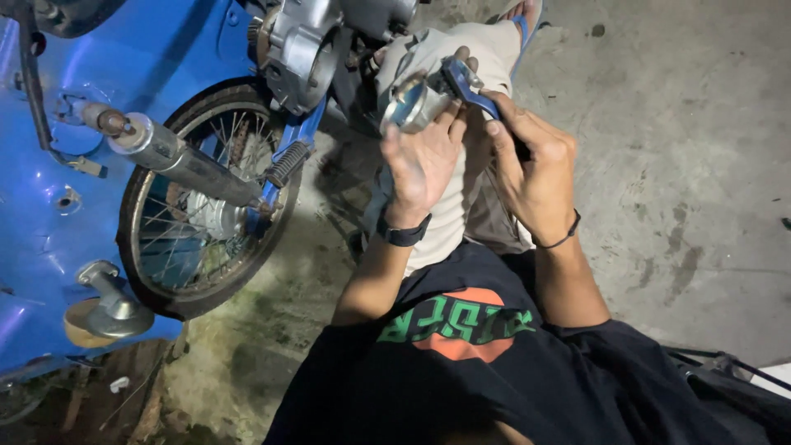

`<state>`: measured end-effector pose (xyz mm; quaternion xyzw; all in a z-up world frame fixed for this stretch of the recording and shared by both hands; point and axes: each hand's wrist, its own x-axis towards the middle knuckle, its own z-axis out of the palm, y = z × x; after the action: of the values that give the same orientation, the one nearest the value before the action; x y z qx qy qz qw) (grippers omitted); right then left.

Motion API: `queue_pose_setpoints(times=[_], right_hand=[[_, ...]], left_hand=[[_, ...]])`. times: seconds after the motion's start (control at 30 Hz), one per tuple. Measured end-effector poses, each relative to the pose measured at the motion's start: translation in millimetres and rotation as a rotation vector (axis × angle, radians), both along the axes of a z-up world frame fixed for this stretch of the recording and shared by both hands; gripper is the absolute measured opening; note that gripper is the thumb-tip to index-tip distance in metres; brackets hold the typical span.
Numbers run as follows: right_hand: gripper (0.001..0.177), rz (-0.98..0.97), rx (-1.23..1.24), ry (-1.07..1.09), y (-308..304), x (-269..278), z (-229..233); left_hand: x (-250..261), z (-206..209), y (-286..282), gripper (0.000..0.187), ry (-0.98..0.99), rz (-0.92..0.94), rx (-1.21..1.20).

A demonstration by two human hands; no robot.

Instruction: Cleaning a small metal engine component with a brush while sitting on the floor next to a motorcycle.

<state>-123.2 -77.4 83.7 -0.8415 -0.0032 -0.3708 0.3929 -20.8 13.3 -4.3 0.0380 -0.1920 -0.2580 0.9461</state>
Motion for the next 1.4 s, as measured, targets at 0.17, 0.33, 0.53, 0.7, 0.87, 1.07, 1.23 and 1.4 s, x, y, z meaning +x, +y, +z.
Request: queue_pose_setpoints(times=[0.17, 0.33, 0.53, 0.7, 0.87, 1.07, 1.23, 1.4], right_hand=[[0.025, 0.005, 0.010, 0.012, -0.1, -2.7, 7.3], [0.024, -0.063, -0.133, 0.153, 7.9, -16.9, 12.9], [0.028, -0.063, -0.154, 0.155, 12.4, -17.6, 12.2], [0.026, -0.040, -0.082, 0.126, 6.7, -12.6, -1.0], [0.024, -0.050, -0.036, 0.090, 4.9, -7.8, -5.2], [0.016, -0.086, -0.070, 0.065, 11.1, -11.3, -10.5], [0.013, -0.050, -0.058, 0.165, 12.9, -15.0, -10.1], [0.012, -0.057, -0.056, 0.141, 13.6, -12.2, -6.3]], left_hand=[[-1.3, -17.2, -0.4, 0.062, -0.170, 0.123, 0.085], [5.6, -13.9, 7.0, 0.063, -0.029, 0.132, 0.105], [15.4, -74.7, -2.2, 0.051, 0.019, 0.154, 0.110], [-5.9, 16.4, 5.5, 0.052, 0.029, 0.161, 0.086], [-9.2, 33.5, 5.5, 0.058, 0.072, 0.120, -0.016], [-3.1, 11.2, -0.2, 0.056, 0.094, 0.204, 0.087], [3.3, 9.0, 5.5, 0.067, 0.163, 0.174, 0.143], [-8.0, 46.6, 1.7, 0.075, 0.254, 0.193, 0.258]])
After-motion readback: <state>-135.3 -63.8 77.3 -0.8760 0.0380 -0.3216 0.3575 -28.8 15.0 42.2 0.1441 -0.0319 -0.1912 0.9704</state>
